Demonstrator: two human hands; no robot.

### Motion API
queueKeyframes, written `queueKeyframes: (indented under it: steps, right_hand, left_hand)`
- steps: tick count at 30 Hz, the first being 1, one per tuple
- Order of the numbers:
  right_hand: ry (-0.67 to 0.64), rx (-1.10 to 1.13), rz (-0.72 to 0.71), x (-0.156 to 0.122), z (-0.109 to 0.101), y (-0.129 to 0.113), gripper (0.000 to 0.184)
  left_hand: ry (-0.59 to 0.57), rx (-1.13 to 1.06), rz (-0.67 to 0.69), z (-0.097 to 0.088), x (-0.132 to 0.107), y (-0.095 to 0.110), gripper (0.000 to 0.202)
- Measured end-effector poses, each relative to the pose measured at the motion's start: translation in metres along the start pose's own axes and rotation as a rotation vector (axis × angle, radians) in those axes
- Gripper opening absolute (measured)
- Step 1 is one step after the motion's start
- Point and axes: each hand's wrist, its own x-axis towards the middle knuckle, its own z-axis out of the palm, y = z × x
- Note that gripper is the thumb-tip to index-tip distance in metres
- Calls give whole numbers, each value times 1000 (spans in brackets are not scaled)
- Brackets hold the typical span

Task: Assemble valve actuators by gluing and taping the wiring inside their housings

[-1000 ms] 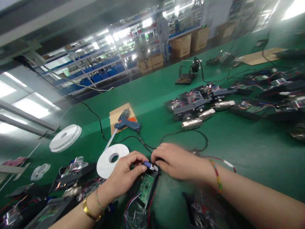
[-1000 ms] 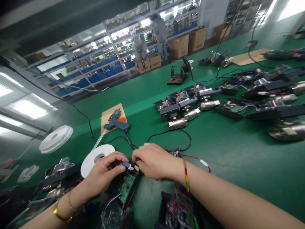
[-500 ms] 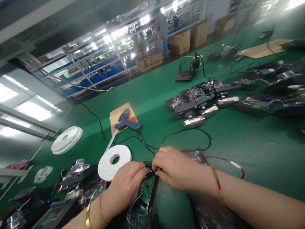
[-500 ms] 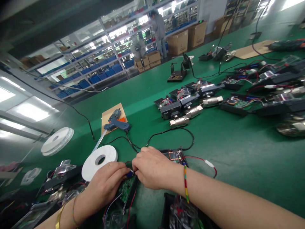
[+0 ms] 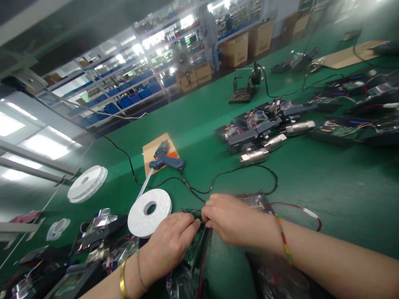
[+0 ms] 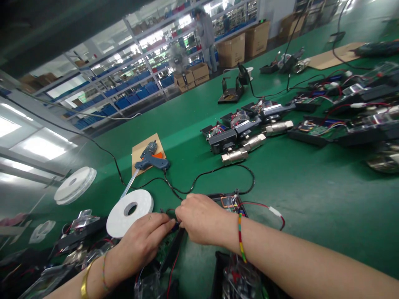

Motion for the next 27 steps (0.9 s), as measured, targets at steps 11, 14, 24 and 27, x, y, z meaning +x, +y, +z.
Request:
queueKeyframes:
  steps: [11,14,24,27]
  right_hand:
    - [54,-147,-119,3,20,1,18]
    - [75,-158,-143,5,27,4,13]
    - [109,-181,-120,5,22,4,10]
    - [110,-184,-134,7,23,3,10]
  left_hand:
    - [14,-117,-70,9,-21,-3,40]
    - [4,-208,-109,8,-23,-2,32]
    - [90,-231,-151,6,-21,-4,30]
    - [89,-141,-93,8,-18,-4,32]
